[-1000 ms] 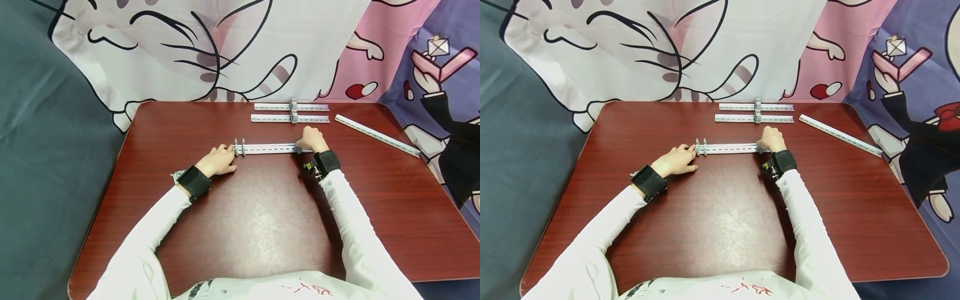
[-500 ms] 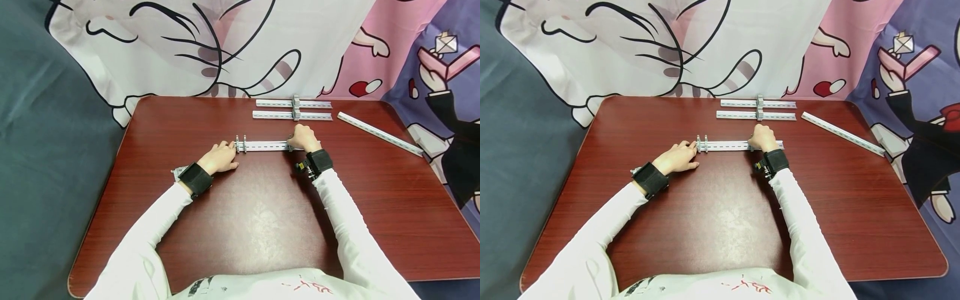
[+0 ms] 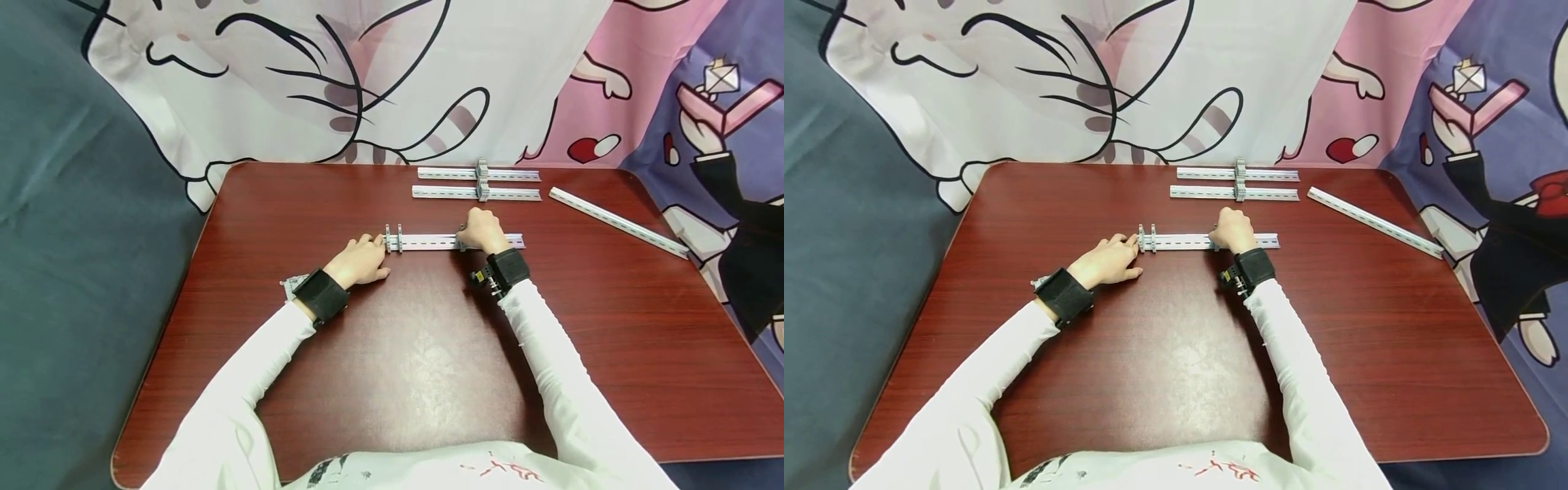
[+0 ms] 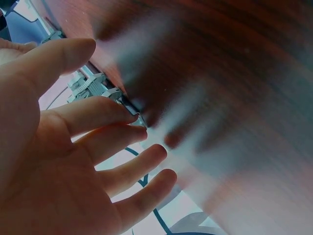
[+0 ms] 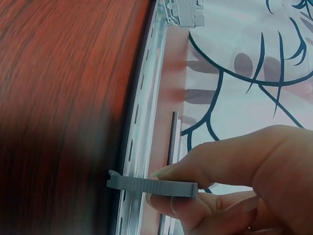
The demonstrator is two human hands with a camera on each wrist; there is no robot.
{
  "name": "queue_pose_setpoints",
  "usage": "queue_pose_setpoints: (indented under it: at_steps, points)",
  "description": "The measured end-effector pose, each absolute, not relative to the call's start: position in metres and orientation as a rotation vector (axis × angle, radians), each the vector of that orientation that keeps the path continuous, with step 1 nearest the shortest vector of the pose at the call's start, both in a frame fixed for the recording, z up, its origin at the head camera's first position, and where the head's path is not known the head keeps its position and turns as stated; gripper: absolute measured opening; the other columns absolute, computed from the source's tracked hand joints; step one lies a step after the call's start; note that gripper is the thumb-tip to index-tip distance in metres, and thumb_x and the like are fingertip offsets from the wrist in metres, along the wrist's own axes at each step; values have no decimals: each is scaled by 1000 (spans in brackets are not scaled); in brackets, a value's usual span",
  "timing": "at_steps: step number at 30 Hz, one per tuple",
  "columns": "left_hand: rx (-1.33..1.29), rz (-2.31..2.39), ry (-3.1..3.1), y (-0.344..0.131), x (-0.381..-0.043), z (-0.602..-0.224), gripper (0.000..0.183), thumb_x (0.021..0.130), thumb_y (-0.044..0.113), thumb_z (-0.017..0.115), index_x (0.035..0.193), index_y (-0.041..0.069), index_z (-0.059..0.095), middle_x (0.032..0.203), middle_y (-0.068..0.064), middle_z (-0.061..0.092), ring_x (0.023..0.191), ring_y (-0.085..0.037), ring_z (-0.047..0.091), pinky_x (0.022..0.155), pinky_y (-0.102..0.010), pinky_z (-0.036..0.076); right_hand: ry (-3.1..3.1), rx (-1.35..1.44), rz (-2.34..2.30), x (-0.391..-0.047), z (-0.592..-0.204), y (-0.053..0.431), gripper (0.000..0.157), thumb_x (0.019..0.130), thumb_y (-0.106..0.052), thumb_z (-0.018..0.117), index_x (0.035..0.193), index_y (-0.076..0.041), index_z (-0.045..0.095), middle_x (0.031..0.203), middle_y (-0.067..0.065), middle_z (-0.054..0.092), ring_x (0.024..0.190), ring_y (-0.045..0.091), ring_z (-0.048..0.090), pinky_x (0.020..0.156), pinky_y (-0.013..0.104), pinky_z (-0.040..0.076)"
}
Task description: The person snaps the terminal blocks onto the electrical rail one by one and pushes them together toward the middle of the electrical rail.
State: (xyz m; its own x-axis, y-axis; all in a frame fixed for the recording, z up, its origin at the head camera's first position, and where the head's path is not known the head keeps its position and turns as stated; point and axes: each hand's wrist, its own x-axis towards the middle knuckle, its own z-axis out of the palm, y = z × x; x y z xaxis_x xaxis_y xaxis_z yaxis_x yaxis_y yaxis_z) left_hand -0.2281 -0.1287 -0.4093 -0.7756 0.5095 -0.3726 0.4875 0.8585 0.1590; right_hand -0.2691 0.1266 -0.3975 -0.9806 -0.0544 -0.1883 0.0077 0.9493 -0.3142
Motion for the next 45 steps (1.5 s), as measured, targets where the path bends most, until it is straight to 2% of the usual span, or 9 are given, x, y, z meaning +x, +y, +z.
queue_pose_setpoints:
  at_steps: [6,10,14,18,21,25,28,35,45]
  points:
    - [736,74,2626,-130,-229,-410,60,98,33,53,143,-5,42,156,-23,28,141,-40,30,112,-55,29,2894,-17,-470,-268,-398,124,24,81,-19,62,62,-10,48,79,14,59,76,29,56,74,49,51]
    - [745,71,2625,-128,-228,-411,53,98,32,53,138,-3,50,155,-24,31,140,-40,33,110,-54,32,2902,36,-438,-260,-397,121,33,89,-26,60,64,-7,51,85,19,63,79,33,60,72,51,52]
    - [740,72,2631,-126,-226,-411,39,97,29,54,122,1,64,151,-24,37,135,-41,38,105,-53,36,2961,86,-438,-249,-395,104,42,95,-37,56,91,4,60,105,30,65,94,45,65,78,55,53]
    - [717,63,2651,-123,-224,-411,35,97,28,55,119,4,66,149,-24,40,133,-41,41,105,-53,36,3049,62,-477,-241,-391,76,50,96,-38,55,112,9,53,109,30,61,98,47,63,80,56,53]
    - [719,38,2666,-120,-224,-410,36,96,29,56,120,4,65,146,-23,43,131,-40,43,105,-52,37,3067,-29,-544,-239,-389,56,44,95,-37,56,105,6,57,99,26,64,89,43,66,73,53,54]
    - [715,20,2677,-117,-223,-410,34,96,30,55,117,5,66,146,-23,44,129,-39,44,104,-52,38,2988,-151,-603,-240,-391,33,34,94,-35,59,76,-6,58,80,14,64,76,32,65,63,45,52]
    - [714,15,2693,-115,-222,-411,31,95,29,56,112,6,68,145,-23,45,126,-38,46,101,-51,40,3001,-155,-548,-240,-397,19,34,91,-31,63,66,-10,56,76,11,65,75,32,66,62,46,53]
    - [714,-22,2723,-112,-219,-411,31,94,29,58,112,5,68,133,-20,53,117,-36,51,95,-49,43,3061,-84,-439,-242,-404,10,22,85,-26,69,71,-9,66,88,15,73,84,38,70,67,50,56]
    - [672,-29,2715,-112,-222,-405,35,96,29,57,119,4,66,139,-25,49,121,-37,48,100,-49,41,3106,-100,-451,-247,-404,9,22,79,-25,74,72,-6,65,89,19,72,83,40,69,66,50,56]
